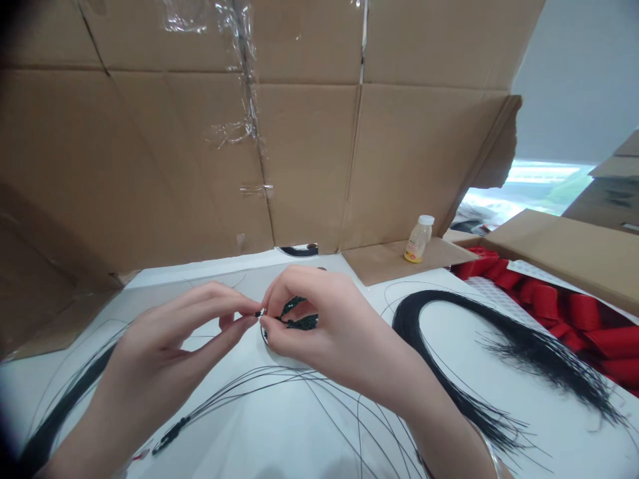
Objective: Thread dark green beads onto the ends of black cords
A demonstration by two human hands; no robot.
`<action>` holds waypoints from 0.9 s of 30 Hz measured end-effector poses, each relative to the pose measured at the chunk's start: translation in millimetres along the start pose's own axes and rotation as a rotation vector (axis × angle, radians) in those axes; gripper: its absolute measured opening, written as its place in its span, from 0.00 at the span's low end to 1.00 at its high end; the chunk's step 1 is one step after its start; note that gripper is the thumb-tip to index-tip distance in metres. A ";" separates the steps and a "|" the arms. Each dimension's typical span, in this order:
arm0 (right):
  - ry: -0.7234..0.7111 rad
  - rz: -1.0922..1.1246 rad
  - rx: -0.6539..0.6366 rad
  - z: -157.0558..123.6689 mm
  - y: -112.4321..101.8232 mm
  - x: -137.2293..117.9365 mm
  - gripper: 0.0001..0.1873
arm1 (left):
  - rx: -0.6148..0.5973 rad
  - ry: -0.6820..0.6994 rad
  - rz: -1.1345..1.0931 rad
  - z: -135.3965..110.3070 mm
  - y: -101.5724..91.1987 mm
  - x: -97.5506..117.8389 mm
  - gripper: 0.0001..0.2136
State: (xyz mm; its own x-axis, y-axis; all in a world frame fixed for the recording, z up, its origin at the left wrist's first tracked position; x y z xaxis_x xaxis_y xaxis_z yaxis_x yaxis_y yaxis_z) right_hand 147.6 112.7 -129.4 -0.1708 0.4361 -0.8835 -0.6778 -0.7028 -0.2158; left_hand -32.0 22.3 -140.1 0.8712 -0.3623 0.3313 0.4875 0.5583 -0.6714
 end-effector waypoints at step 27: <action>0.022 0.340 -0.058 4.2 -4.0 9.2 0.06 | -0.156 -0.345 -0.723 6.6 8.1 -10.9 0.05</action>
State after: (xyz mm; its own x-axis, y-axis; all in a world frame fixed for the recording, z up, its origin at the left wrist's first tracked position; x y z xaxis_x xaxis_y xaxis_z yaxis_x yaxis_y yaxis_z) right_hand 145.8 121.9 -134.9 -0.3636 0.1597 -0.9178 -0.5428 -0.8370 0.0694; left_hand -37.2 35.7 -144.7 0.3260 -0.3285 0.8865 0.9444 0.1555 -0.2897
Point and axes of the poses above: each hand's wrist, its own z-axis towards the middle knuckle, its own y-axis out of the palm, x = y × z, the point moved 1 cm from there along z, towards the middle knuckle, and after that the axes turned 13 degrees about z, right-handed, at the moved point
